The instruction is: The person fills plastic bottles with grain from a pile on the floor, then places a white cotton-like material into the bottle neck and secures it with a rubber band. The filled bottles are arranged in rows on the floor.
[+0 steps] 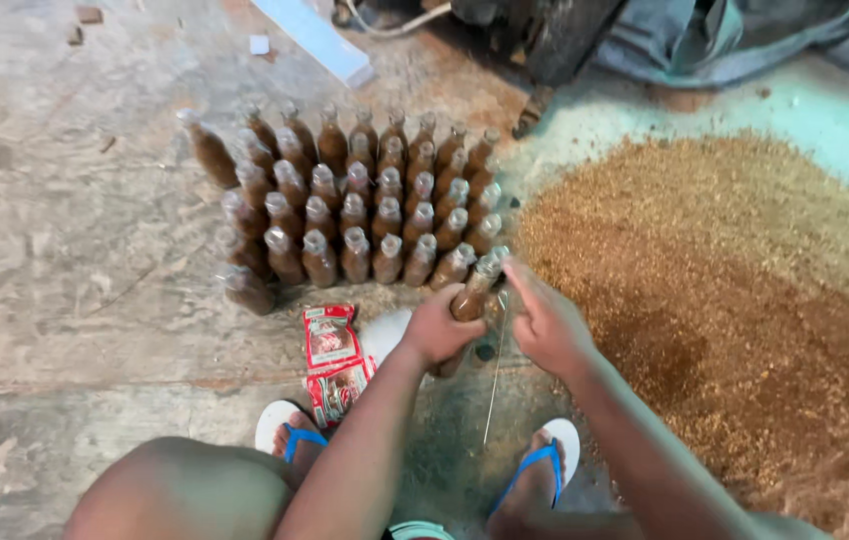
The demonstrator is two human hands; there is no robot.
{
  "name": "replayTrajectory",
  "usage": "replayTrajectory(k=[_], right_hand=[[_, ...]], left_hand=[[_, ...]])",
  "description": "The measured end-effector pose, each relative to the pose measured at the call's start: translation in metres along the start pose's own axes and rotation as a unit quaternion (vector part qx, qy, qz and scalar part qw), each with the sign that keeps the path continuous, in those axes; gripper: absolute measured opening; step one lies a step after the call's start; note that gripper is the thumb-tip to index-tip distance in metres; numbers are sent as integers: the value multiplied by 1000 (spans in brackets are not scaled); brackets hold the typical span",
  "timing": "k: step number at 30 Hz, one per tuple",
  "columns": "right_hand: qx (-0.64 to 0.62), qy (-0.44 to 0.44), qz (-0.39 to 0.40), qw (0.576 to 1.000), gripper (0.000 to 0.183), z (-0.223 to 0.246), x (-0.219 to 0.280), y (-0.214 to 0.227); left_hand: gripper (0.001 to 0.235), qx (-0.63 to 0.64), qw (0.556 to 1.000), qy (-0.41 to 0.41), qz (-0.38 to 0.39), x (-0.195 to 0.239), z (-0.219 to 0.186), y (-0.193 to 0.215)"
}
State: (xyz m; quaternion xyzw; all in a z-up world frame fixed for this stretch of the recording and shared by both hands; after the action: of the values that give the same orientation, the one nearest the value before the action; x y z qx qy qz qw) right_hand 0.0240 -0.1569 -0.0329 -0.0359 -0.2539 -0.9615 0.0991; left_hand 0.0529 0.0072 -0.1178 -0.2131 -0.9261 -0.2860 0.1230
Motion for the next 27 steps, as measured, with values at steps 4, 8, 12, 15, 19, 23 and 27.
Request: replayTrajectory(k=[4, 8, 12, 15, 19, 23, 27], right_hand=[[436, 422, -36, 794, 62, 60, 16, -1], [518, 464, -10, 719, 64, 71, 12, -1], [542, 410, 46, 732, 78, 45, 9, -2], [308, 240, -2, 920, 71, 28, 6, -5], [-19, -96, -97, 990, 64, 1, 12, -15], [52, -165, -121, 977, 30, -49, 19, -10], [61, -212, -181, 958, 44, -113, 35, -17]], left_hand=[[58, 18, 999, -45, -15, 9, -14, 17], [48, 46, 997, -65, -4, 6, -4, 6], [48, 60, 995, -81, -11, 9, -7, 9], [60, 57, 994, -91, -3, 26, -18, 15], [82, 5, 996, -92, -1, 33, -20, 6], [127, -52, 990, -133, -19, 30, -18, 12], [82, -29, 997, -73, 3, -2, 41, -13]])
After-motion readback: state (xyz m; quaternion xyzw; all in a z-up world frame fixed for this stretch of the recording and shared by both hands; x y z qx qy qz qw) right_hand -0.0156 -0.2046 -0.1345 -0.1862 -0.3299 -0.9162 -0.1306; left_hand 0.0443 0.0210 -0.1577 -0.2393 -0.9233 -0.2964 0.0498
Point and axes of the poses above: each hand's wrist, its own x-axis away from the middle knuckle, its own y-axis out of the back of the hand, z = x × y, the point moved 5 cm from there along -x, towards the middle knuckle, and after that the axes turned 10 degrees about -x, right-handed, at the moved point
